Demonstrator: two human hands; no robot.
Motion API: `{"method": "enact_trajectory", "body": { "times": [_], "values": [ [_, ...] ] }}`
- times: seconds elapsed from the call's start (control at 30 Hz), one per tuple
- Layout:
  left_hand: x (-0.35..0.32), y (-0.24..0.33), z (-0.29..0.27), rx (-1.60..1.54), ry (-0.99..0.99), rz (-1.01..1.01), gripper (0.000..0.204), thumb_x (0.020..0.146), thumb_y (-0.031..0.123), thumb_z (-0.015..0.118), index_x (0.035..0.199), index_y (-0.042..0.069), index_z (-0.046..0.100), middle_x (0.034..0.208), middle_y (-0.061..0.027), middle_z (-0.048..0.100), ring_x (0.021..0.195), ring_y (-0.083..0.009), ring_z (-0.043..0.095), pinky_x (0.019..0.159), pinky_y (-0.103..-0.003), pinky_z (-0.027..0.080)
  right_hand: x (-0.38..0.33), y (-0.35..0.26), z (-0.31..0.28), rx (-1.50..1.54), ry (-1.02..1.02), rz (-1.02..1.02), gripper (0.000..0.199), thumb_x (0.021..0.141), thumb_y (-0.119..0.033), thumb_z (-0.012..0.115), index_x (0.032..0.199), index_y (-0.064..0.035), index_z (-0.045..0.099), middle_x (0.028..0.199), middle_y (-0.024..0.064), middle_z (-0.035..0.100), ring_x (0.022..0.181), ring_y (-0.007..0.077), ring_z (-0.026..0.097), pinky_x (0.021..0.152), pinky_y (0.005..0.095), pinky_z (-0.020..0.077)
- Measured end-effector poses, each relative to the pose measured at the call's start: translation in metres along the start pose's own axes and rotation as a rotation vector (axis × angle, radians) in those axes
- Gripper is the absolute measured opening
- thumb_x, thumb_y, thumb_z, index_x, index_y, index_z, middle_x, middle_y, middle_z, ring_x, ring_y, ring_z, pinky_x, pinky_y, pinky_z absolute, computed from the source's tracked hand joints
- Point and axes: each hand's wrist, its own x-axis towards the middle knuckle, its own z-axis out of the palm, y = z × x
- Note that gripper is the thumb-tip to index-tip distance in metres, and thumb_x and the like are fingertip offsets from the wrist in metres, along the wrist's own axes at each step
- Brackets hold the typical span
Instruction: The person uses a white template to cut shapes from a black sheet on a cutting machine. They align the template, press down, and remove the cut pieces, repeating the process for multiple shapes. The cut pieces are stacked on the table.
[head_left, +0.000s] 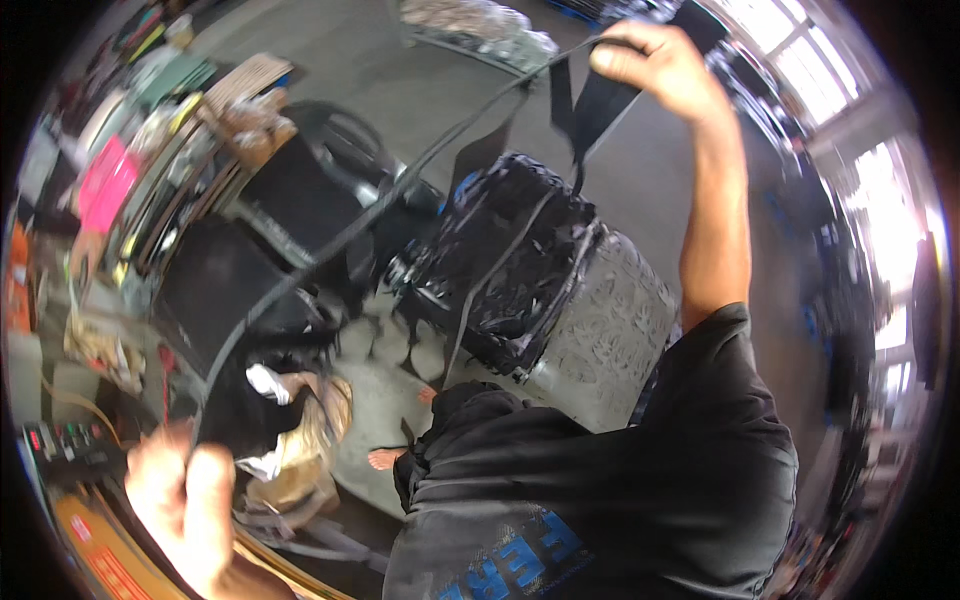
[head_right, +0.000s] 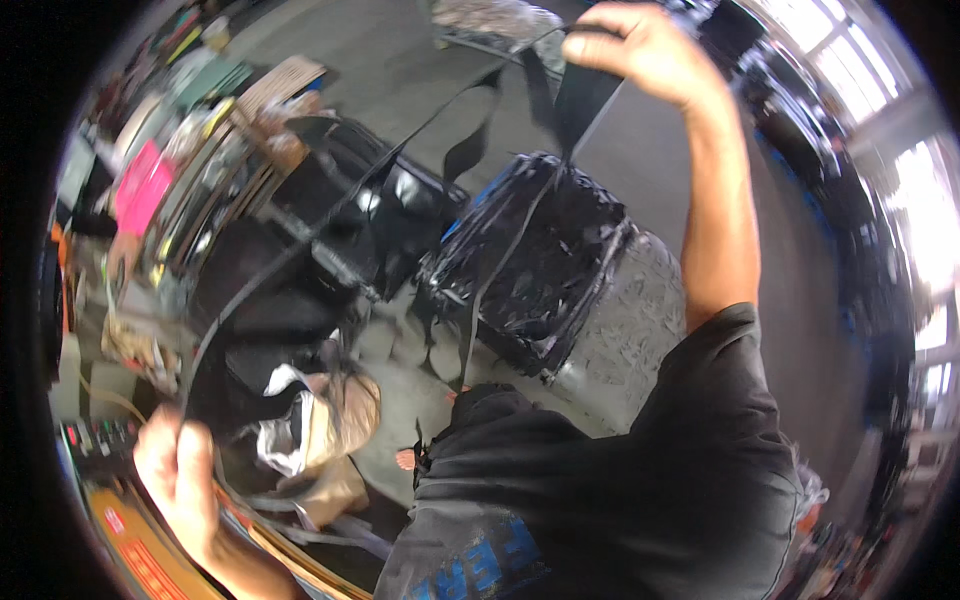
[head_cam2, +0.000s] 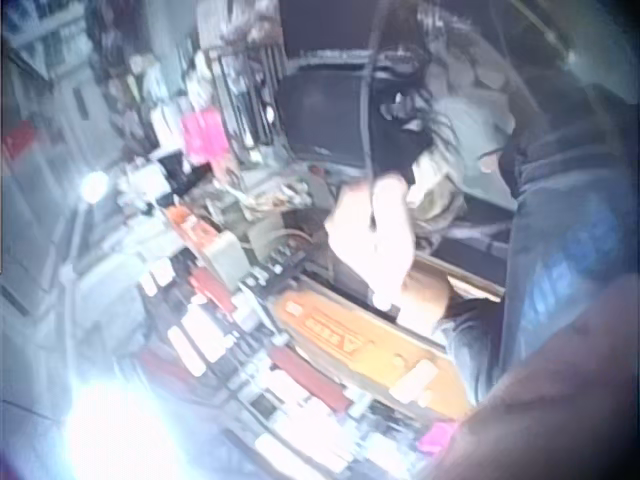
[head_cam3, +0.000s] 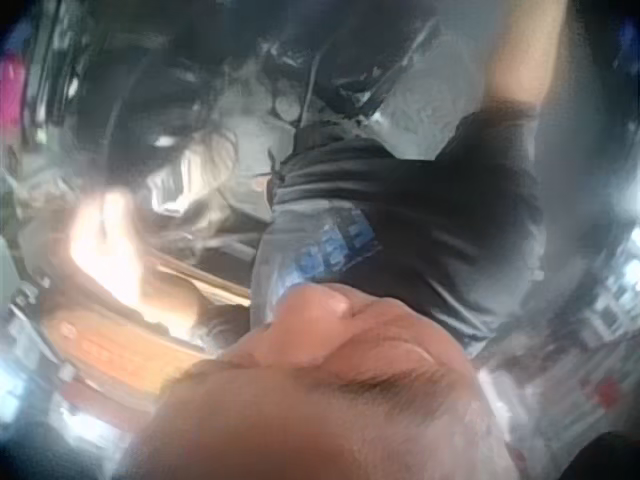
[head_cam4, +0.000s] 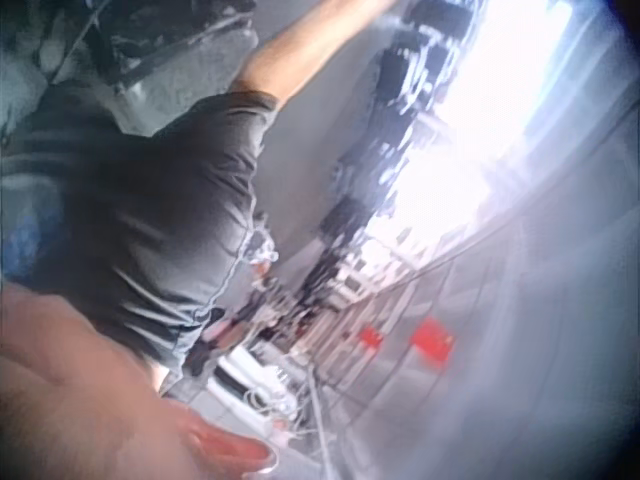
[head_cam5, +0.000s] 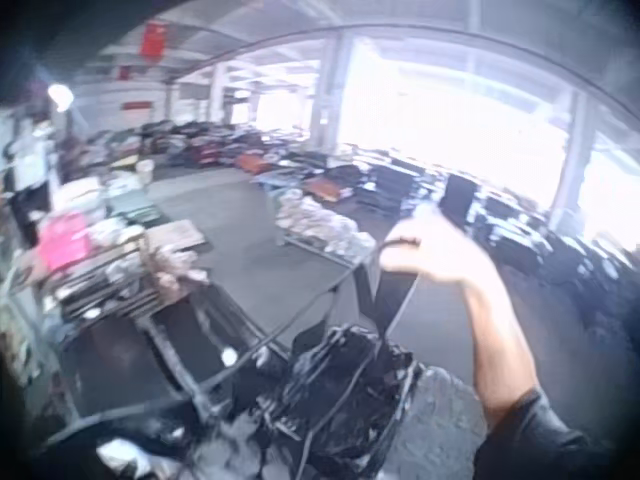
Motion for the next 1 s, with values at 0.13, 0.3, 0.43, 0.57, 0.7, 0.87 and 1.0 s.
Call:
{"method": "enact_trajectory", "body": {
  "times": [0.13, 0.3, 0.43, 0.57, 0.7, 0.87, 1.0],
  "values": [
    [0.125, 0.009, 0.081, 0.174, 0.047, 0.065, 0.015, 0.1, 0.012, 0.075, 0.102, -0.002, 0.073, 0.084, -0.0127, 0.071, 0.071, -0.023, 0.064, 0.068, -0.034, 0.049, -0.065, 0.022, -0.099, -0.414, 0.386, 0.138, 0.025, 0.087, -0.019, 0.082, 0.106, -0.0027, 0.082, 0.092, 0.0082, 0.077, 0.084, 0.0173, 0.069, 0.077, 0.0336, 0.0538],
    [0.214, -0.019, 0.184, 0.218, 0.034, 0.424, 0.02, 0.098, 0.015, 0.08, 0.105, -0.003, 0.078, 0.087, -0.0155, 0.073, 0.079, -0.0305, 0.067, 0.074, -0.041, 0.054, -0.119, 0.057, -0.098, -0.454, 0.56, 0.1, 0.027, 0.1, -0.019, 0.08, 0.121, -0.0033, 0.08, 0.106, 0.0005, 0.075, 0.098, 0.0109, 0.066, 0.09, 0.0265, 0.0508],
    [0.236, -0.099, 0.288, 0.292, -0.03, 0.571, 0.019, 0.092, 0.018, 0.082, 0.103, 0.003, 0.081, 0.088, -0.0126, 0.076, 0.083, -0.0309, 0.069, 0.079, -0.043, 0.057, -0.185, 0.086, -0.041, -0.473, 0.42, 0.251, 0.025, 0.096, -0.015, 0.08, 0.119, -0.0055, 0.081, 0.09, 0.0079, 0.068, 0.084, 0.0186, 0.067, 0.074, 0.0335, 0.056],
    [0.179, -0.2, 0.402, 0.561, -0.414, 0.329, 0.047, 0.095, 0.025, 0.073, 0.137, 0.004, 0.068, 0.147, -0.014, 0.063, 0.138, -0.0376, 0.058, 0.115, -0.05, 0.048, -0.292, 0.128, 0.12, -0.401, 0.021, 0.315, 0.012, 0.092, -0.01, 0.072, 0.103, -0.0089, 0.077, 0.097, 0.0128, 0.072, 0.085, 0.0319, 0.069, 0.075, 0.0452, 0.0572],
    [0.002, -0.255, 0.445, 0.447, -1.114, -0.342, 0.066, 0.101, 0.04, 0.064, 0.157, 0.008, 0.052, 0.162, -0.0215, 0.051, 0.146, -0.0426, 0.052, 0.12, -0.055, 0.044, -0.419, 0.141, 0.329, -0.046, -1.027, 0.578, 0.038, 0.097, -0.046, 0.068, 0.106, -0.0115, 0.08, 0.107, 0.0168, 0.079, 0.098, 0.0344, 0.073, 0.087, 0.0489, 0.0579],
    [-0.248, -0.22, 0.377, 0.04, -0.746, -1.139, 0.043, 0.1, 0.043, 0.062, 0.12, 0.009, 0.079, 0.13, -0.0221, 0.074, 0.128, -0.0389, 0.067, 0.11, -0.05, 0.052, -0.423, 0.173, 0.496, 0.221, -1.544, 0.236, 0.025, 0.1, -0.022, 0.066, 0.112, -0.0038, 0.076, 0.1, 0.013, 0.077, 0.084, 0.0267, 0.07, 0.076, 0.0425, 0.0557],
    [-0.364, -0.15, 0.361, -0.122, -0.104, -1.685, 0.035, 0.101, 0.035, 0.059, 0.11, 0.007, 0.079, 0.117, -0.0237, 0.077, 0.115, -0.043, 0.072, 0.1, -0.052, 0.056, -0.285, 0.196, 0.564, 0.14, -1.668, 0.468, 0.019, 0.098, -0.013, 0.063, 0.092, -0.0039, 0.079, 0.077, 0.0093, 0.074, 0.068, 0.0187, 0.07, 0.058, 0.0355, 0.0548]
  ]
}}
